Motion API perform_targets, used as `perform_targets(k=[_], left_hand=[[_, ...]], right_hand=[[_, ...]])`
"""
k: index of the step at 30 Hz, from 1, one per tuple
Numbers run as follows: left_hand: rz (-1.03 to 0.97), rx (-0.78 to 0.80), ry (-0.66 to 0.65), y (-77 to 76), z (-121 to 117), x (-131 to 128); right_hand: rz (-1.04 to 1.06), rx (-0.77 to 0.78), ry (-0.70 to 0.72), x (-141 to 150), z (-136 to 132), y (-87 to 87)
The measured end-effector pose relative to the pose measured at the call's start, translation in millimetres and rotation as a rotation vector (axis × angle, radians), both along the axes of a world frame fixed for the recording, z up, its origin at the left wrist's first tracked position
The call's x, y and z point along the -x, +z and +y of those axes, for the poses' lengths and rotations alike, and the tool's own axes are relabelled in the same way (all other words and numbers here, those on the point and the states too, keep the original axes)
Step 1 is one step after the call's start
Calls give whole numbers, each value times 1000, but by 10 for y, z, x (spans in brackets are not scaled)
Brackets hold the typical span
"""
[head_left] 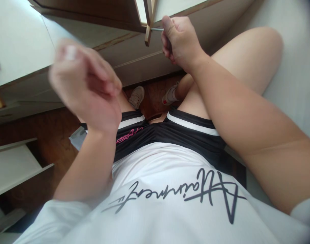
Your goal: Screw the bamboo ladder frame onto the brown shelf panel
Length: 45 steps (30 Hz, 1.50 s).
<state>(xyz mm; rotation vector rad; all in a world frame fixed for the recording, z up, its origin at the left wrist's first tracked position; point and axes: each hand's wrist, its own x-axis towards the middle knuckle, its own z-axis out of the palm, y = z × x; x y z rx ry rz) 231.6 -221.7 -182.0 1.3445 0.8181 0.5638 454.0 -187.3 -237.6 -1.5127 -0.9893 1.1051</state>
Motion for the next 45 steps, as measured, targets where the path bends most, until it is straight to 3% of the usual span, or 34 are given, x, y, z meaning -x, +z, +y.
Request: perform_targets(k=[3, 7, 9, 14, 19, 25, 33, 38, 45], left_hand=[[112, -18, 36, -157, 170, 33], [232, 303, 0, -363, 366, 2], [196, 452, 32, -403, 439, -56], [66, 656, 51, -402, 595, -310], [-84, 639, -26, -487, 659, -595], [-76, 619, 82, -599, 696, -750], [-122, 695, 199, -515, 800, -919], [-120, 614, 279, -533, 769, -1053], [-190, 696, 221, -463, 716, -995]], right_hand=[[-43, 2, 6, -8, -4, -32], [-82, -46, -11, -58, 21, -115], [-109, -76, -27, -89, 33, -153], [-147, -95, -27, -134, 25, -214], [-227, -177, 1, -145, -18, -246], [-192, -217, 8, -146, -55, -237], [-264, -318, 34, -163, -93, -288], [-351, -320, 52, -165, -156, -274], [-413, -326, -29, -213, -182, -262]])
